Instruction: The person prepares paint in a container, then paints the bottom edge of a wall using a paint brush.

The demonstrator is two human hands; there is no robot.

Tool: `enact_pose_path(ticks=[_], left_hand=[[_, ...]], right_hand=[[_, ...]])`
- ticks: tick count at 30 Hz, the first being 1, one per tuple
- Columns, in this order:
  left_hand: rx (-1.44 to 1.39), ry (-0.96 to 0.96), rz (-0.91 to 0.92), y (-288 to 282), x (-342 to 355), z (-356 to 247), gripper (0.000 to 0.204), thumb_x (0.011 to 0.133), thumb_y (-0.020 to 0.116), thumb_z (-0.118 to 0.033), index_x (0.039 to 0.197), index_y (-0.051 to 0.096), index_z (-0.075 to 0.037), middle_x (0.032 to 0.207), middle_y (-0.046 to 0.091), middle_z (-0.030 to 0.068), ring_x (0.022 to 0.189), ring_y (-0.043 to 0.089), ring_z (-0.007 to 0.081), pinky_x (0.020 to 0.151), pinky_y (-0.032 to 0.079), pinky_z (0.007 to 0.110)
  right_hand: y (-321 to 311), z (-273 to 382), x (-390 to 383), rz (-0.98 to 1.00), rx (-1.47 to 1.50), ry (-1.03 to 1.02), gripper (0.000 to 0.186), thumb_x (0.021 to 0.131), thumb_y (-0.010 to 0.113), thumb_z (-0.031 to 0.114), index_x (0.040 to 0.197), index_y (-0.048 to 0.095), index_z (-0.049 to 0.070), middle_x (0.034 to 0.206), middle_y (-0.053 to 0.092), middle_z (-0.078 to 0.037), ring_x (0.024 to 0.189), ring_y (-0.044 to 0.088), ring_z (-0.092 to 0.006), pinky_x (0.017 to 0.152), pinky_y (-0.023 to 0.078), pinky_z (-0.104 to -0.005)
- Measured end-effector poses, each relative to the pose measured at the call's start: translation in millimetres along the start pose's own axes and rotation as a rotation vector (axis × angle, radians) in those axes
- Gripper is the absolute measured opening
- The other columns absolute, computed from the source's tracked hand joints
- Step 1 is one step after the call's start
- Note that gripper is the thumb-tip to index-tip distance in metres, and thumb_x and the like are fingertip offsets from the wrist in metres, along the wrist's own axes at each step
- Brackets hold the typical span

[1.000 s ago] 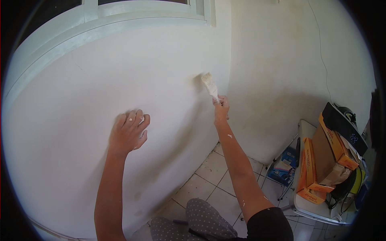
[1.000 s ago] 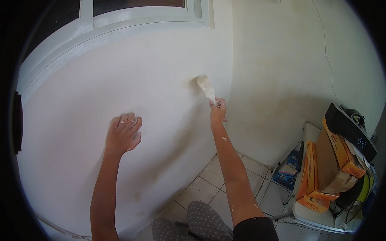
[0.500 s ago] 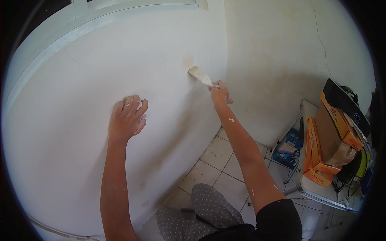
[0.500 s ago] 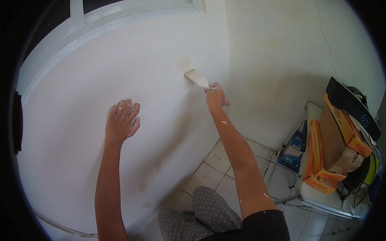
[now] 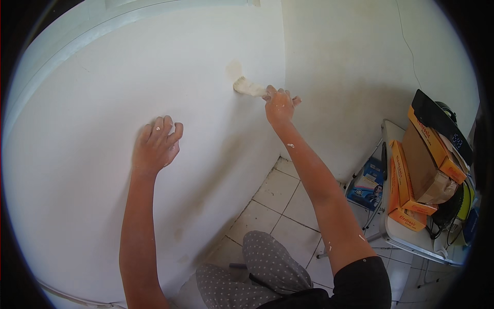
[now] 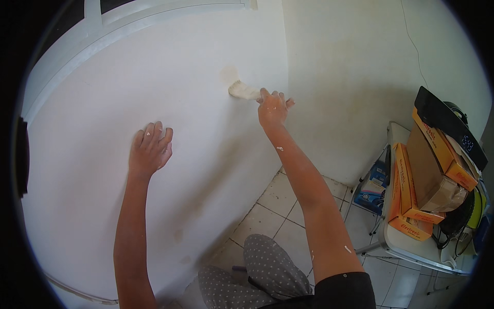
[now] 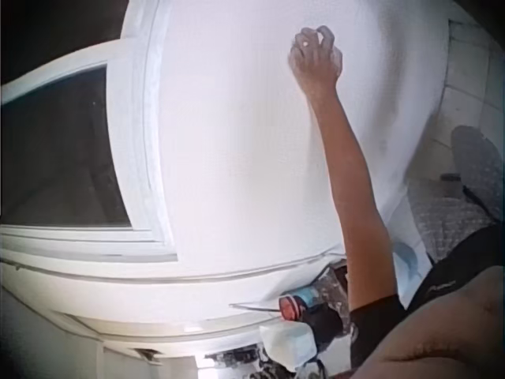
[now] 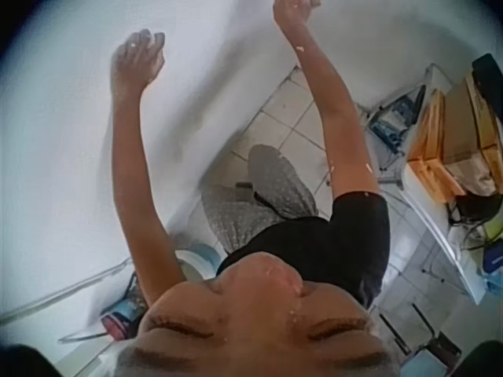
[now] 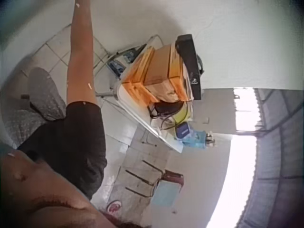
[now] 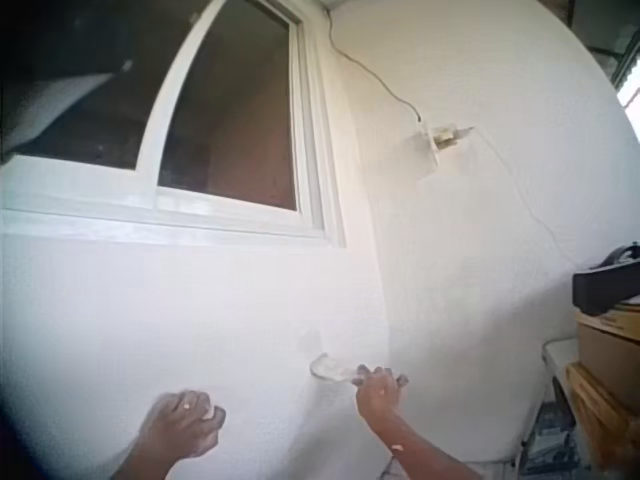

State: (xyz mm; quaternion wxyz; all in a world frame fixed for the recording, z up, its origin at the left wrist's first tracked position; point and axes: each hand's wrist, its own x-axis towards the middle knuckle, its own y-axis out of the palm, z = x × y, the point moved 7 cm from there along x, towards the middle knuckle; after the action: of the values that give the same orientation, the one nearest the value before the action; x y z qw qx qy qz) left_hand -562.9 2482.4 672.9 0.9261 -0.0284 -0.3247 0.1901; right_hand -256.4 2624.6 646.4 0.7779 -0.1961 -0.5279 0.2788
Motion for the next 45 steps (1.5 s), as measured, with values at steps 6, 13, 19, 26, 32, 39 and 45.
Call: enact_pose_path(ticks=[6,13,19,26,32,39,45], left_hand=[[-0.022,0.003,-0.013,2,2,-5,0.041,0.079,0.065,-0.03,0.116,0.051,-0.019,0.116,0.055,0.0019,0.111,0.05,0.0169,0.09,0.038,0.035],[0.001,0.038,0.055,4,0,-5,0.042,0.08,0.065,-0.03,0.118,0.052,-0.018,0.116,0.055,0.0013,0.111,0.051,0.0159,0.091,0.038,0.034],[0.042,0.035,0.058,3,1,-6,0.039,0.084,0.064,-0.03,0.119,0.052,-0.019,0.117,0.055,0.0006,0.11,0.051,0.0141,0.091,0.038,0.033],[0.048,0.004,0.074,8,-3,-7,0.04,0.087,0.062,-0.03,0.125,0.052,-0.019,0.123,0.056,0.0017,0.115,0.051,0.016,0.095,0.038,0.033],[0.074,-0.01,0.067,13,2,-8,0.042,0.092,0.059,-0.033,0.131,0.051,-0.019,0.127,0.055,0.0019,0.118,0.05,0.0171,0.098,0.04,0.035],[0.083,0.083,0.103,14,-7,-12,0.042,0.092,0.059,-0.034,0.131,0.05,-0.02,0.125,0.054,0.0004,0.117,0.05,0.0154,0.098,0.04,0.033],[0.096,0.062,0.09,10,1,-13,0.037,0.09,0.062,-0.03,0.123,0.051,-0.02,0.12,0.056,-0.0014,0.113,0.052,0.0142,0.095,0.041,0.031]], right_hand=[[-11,-24,5,-0.025,-0.065,0.002,0.008,0.091,0.063,0.02,0.099,0.063,0.02,0.082,0.063,-0.002,0.091,0.059,-0.019,0.092,0.029,-0.051],[-33,22,23,-0.064,0.04,-0.044,0.013,0.092,0.059,0.014,0.101,0.062,0.023,0.08,0.062,-0.003,0.089,0.058,-0.0203,0.096,0.027,-0.0523],[4,-8,-10,0.13,-0.214,-0.134,0.019,0.094,0.055,0.014,0.105,0.065,0.025,0.085,0.065,-0.005,0.097,0.06,-0.0235,0.105,0.023,-0.0555],[66,-132,-87,0.681,-0.101,0.267,0.024,0.094,0.055,0.029,0.114,0.066,0.022,0.107,0.07,-0.008,0.104,0.066,-0.0231,0.093,0.045,-0.0415],[138,-259,-182,0.952,-0.003,0.396,0.03,0.087,0.058,0.029,0.084,0.071,0.002,0.073,0.07,-0.011,0.07,0.068,-0.0243,0.067,0.053,-0.0367],[115,-287,-303,1.034,0.184,0.714,0.034,0.088,0.061,0.032,0.071,0.066,0.003,0.056,0.058,-0.005,0.043,0.047,-0.0127,0.039,0.033,-0.0312],[103,-306,-336,1.021,0.274,0.813,0.03,0.085,0.062,0.026,0.073,0.068,0.0,0.057,0.061,-0.009,0.048,0.055,-0.0173,0.047,0.045,-0.0318]])
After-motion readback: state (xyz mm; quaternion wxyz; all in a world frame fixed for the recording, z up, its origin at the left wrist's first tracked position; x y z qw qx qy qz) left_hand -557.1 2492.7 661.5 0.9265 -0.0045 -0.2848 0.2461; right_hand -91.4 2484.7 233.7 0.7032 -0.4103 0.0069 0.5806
